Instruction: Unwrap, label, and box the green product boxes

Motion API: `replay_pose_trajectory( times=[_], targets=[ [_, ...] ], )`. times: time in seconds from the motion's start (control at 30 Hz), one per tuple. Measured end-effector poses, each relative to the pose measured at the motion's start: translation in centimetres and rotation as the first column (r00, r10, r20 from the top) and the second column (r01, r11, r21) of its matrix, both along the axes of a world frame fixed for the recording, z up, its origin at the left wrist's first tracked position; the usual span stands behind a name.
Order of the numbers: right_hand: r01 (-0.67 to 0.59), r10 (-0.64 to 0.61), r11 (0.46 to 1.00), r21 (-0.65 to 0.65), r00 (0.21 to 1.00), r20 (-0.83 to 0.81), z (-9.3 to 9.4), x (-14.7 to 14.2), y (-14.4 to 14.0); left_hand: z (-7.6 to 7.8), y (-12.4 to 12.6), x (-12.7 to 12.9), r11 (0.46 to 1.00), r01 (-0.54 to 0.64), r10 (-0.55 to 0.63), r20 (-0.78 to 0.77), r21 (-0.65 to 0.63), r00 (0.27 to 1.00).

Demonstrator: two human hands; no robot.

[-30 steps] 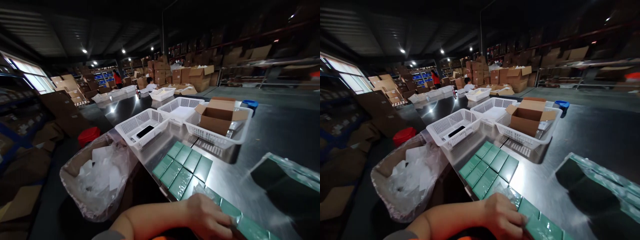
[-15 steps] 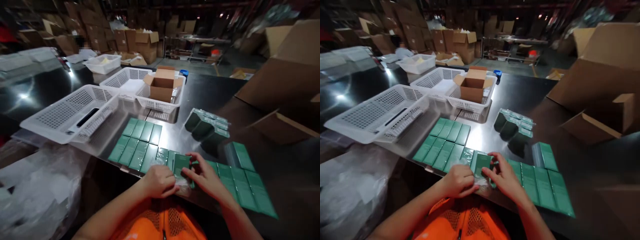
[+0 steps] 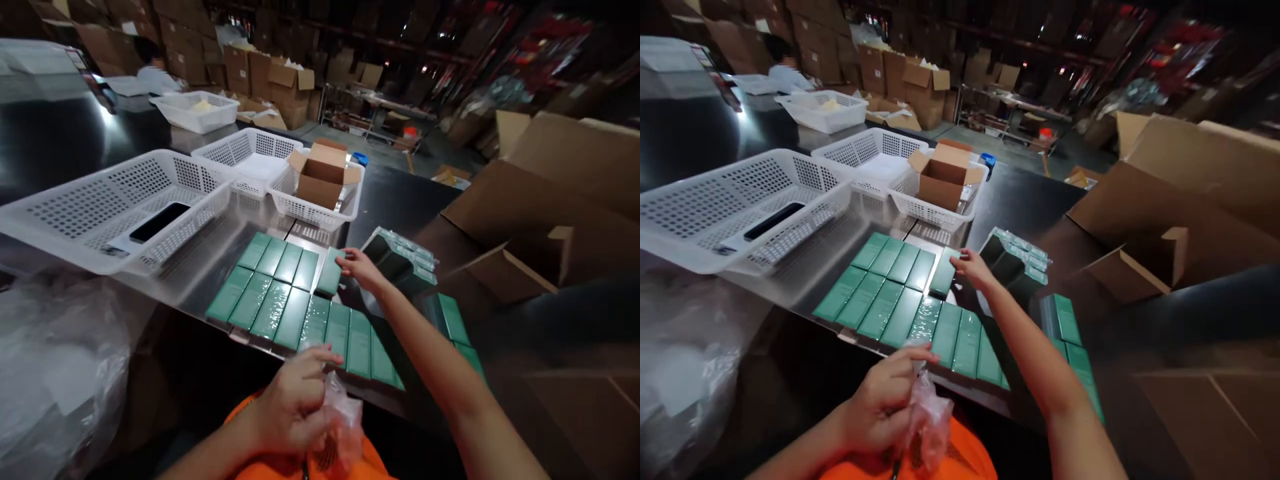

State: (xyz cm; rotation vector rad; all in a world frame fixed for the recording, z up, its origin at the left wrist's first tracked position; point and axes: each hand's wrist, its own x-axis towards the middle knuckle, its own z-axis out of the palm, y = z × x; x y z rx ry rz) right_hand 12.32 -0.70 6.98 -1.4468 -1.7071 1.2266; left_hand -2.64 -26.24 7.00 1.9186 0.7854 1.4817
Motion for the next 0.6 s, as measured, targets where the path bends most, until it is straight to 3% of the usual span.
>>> replay_pose_trajectory(
  times=[0.1,0.2,0.3,0.4,0.5,0.6],
  targets=[
    [-0.040,0.022,0.995,0.089,0.979,0.200,-1.9,-1.5,-0.4,-1.0,-1.5,-0.7,0.977,-0.006,0.050,0.205,-0.213,0.978],
    [-0.075,-0.019,0.971,0.229,0.923,0.385,-2.1,-1.6,-1.2,-2.4,-3.0,-1.8,0.924,-0.048,0.172,0.301,-0.379,0.938],
    [-0.079,-0.140,0.914,0.399,0.860,0.491,0.2,-0.4,-1.0,-3.9,-4.2,-2.9,0.878,-0.077,0.234,0.283,-0.472,0.930],
    [-0.100,-0.295,0.837,0.539,0.747,0.596,3.4,1.3,0.4,-4.1,-4.2,-3.0,0.815,-0.123,0.299,0.228,-0.566,0.927],
    [-0.171,-0.331,0.823,0.541,0.631,0.702,5.6,2.7,1.8,-3.3,-3.2,-1.6,0.747,-0.139,0.328,0.179,-0.650,0.927],
    [-0.186,-0.286,0.833,0.521,0.662,0.693,6.8,3.5,2.0,-3.1,-2.0,-0.2,0.740,-0.179,0.303,0.085,-0.648,0.949]
  ],
)
